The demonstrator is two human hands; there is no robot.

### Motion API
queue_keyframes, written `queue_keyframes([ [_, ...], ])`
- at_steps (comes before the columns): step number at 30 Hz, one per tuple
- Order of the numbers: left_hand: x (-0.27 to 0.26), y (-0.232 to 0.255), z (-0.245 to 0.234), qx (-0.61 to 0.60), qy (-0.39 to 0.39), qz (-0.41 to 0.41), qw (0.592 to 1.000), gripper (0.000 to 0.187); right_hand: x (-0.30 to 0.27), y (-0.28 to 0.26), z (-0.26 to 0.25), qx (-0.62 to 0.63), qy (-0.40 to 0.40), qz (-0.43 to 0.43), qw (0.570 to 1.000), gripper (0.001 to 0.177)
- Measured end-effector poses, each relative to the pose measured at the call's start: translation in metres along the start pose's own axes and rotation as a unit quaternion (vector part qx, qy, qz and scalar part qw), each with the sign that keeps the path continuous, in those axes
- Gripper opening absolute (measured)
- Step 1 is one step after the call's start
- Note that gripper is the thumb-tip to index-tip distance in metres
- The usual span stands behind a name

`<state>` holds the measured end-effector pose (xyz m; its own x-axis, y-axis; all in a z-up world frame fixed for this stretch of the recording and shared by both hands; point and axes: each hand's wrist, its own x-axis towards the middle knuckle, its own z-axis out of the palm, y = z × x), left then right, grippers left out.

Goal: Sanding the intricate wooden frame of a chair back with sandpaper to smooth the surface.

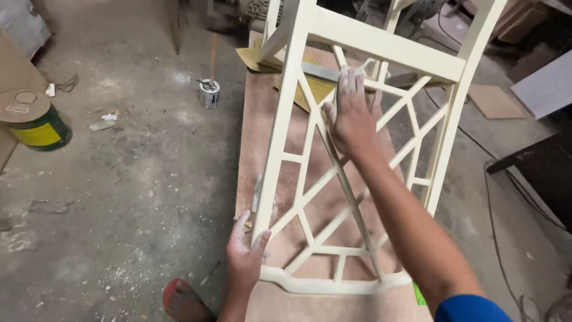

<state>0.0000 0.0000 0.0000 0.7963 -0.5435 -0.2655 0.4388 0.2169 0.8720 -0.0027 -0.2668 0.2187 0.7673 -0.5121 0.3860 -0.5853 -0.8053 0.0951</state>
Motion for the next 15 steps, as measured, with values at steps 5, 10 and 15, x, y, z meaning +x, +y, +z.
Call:
queue_keyframes([
  [5, 0.003, 0.008, 0.005, 0.005, 0.015, -0.037, 0.999, 0.075, -0.016, -0.016, -0.004, -0.038, 0.023, -0.077, 0.996, 0.075],
  [10, -0.002, 0.013, 0.006, 0.035, 0.013, -0.045, 0.998, 0.074, -0.004, -0.009, -0.01, 0.026, 0.025, 0.004, 0.999, 0.07],
  [15, -0.003, 0.022, 0.007, 0.03, 0.011, -0.054, 0.998, 0.077, -0.019, -0.015, -0.005, -0.043, -0.062, -0.094, 0.993, 0.068],
])
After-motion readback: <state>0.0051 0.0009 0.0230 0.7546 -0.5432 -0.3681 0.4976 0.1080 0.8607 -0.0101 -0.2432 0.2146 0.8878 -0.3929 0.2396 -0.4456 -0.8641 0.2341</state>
